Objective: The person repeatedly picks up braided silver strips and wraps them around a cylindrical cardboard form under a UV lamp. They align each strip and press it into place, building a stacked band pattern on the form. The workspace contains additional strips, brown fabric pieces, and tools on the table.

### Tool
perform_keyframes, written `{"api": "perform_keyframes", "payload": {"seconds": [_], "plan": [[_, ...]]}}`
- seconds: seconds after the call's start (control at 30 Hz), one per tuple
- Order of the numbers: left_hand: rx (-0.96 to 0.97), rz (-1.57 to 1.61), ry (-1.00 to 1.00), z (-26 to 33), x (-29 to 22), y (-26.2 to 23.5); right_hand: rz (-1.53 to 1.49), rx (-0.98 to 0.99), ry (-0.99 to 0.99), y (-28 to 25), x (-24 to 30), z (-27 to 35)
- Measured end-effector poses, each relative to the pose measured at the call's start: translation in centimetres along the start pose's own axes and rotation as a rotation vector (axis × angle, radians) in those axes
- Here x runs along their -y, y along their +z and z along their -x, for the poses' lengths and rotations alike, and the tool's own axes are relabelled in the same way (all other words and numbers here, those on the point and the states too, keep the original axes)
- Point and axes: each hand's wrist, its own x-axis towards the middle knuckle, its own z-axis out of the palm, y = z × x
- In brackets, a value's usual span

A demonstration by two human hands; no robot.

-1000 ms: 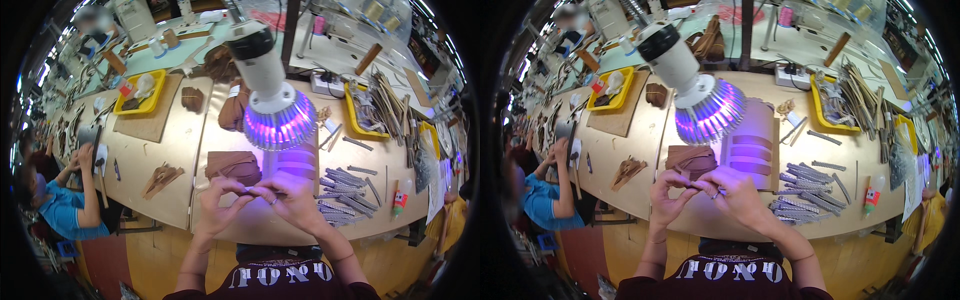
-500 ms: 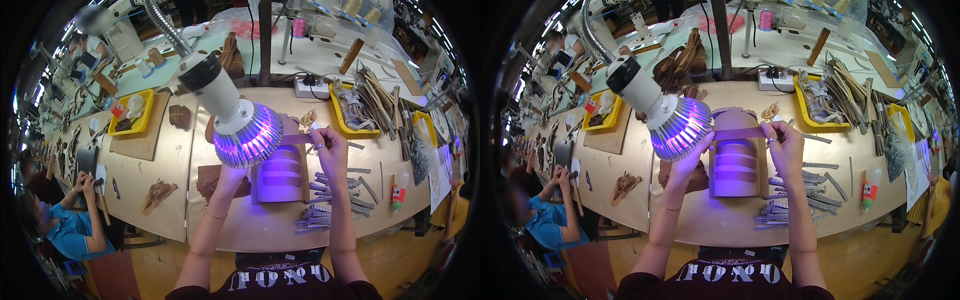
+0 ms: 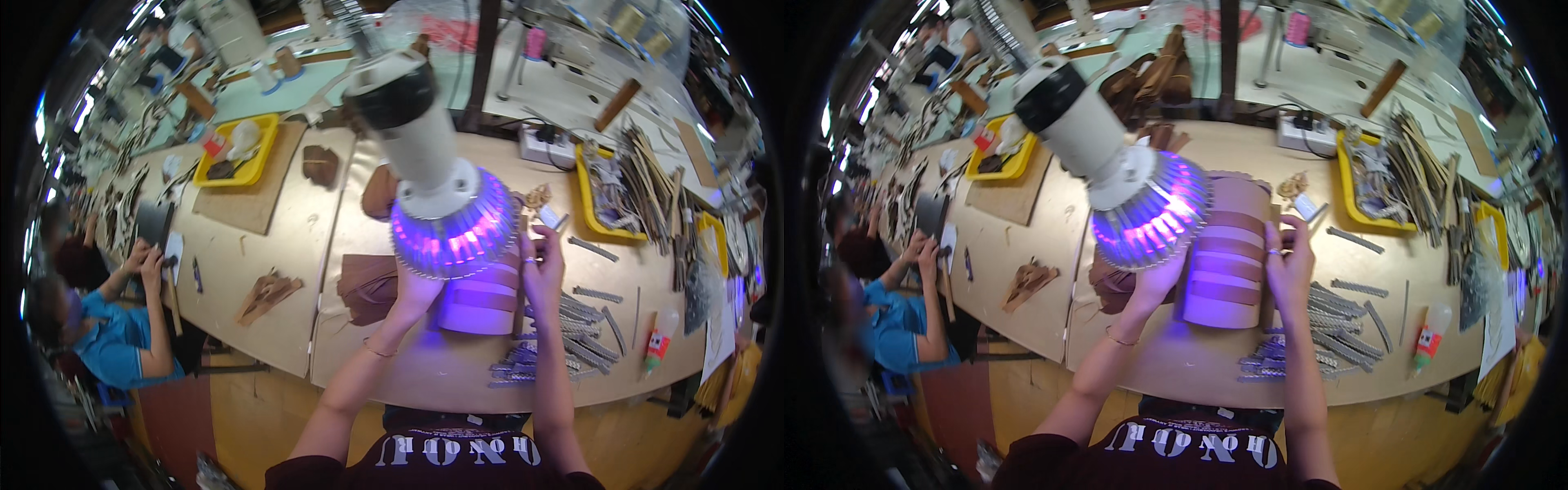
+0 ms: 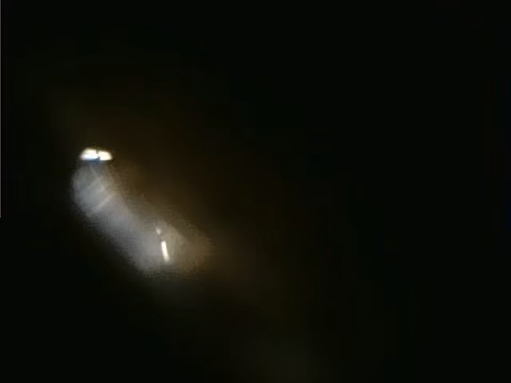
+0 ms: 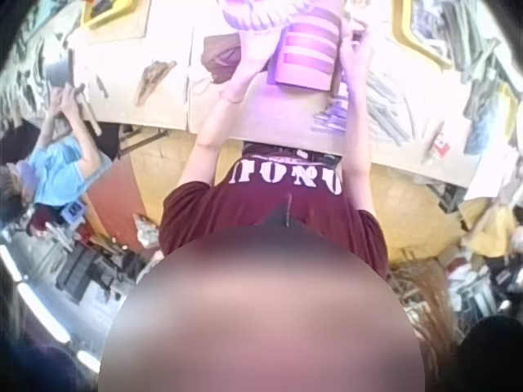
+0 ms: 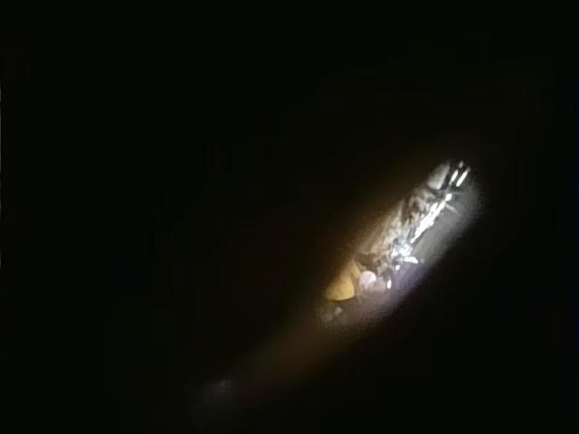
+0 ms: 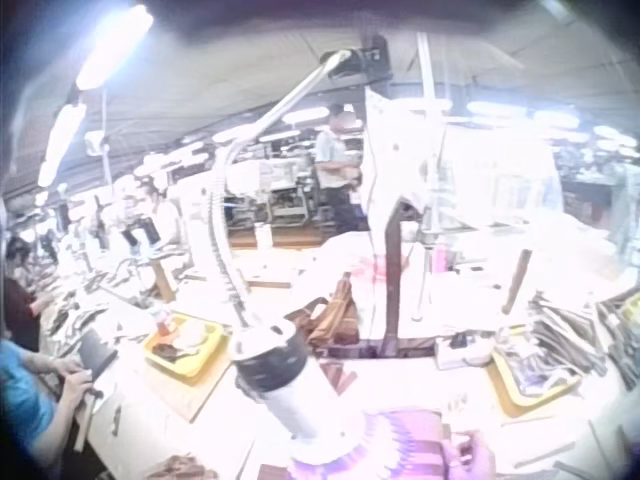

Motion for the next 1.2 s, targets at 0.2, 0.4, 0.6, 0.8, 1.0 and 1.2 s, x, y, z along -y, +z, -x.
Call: {"api": "perform_keyframes", "payload": {"seconds": [0.2,0.4,0.6,0.8,1.0,1.2], "plan": [[0.437,0.465,-0.406,-0.9,4.3,-6.6,-0.1,-0.077,-0.054,-2.8,1.1,-0.1],[0.637,0.371,-0.343,0.1,5.7,-8.3,-0.067,0.016,-0.21,-3.0,4.6,1.6],[0.366,0.493,-0.438,0.5,5.2,-8.5,0.1,0.139,-0.361,-1.8,9.0,4.1],[0.359,0.859,-0.621,-0.7,2.4,-13.8,0.177,0.365,-0.568,-0.1,11.9,6.3],[0.483,0.996,-0.424,-2.3,-0.8,-15.8,-0.013,0.652,-0.257,-1.2,12.7,6.9],[0.449,1.349,-0.665,-4.4,0.4,-10.5,-0.065,0.167,-0.152,-3.4,9.6,2.2]]}}
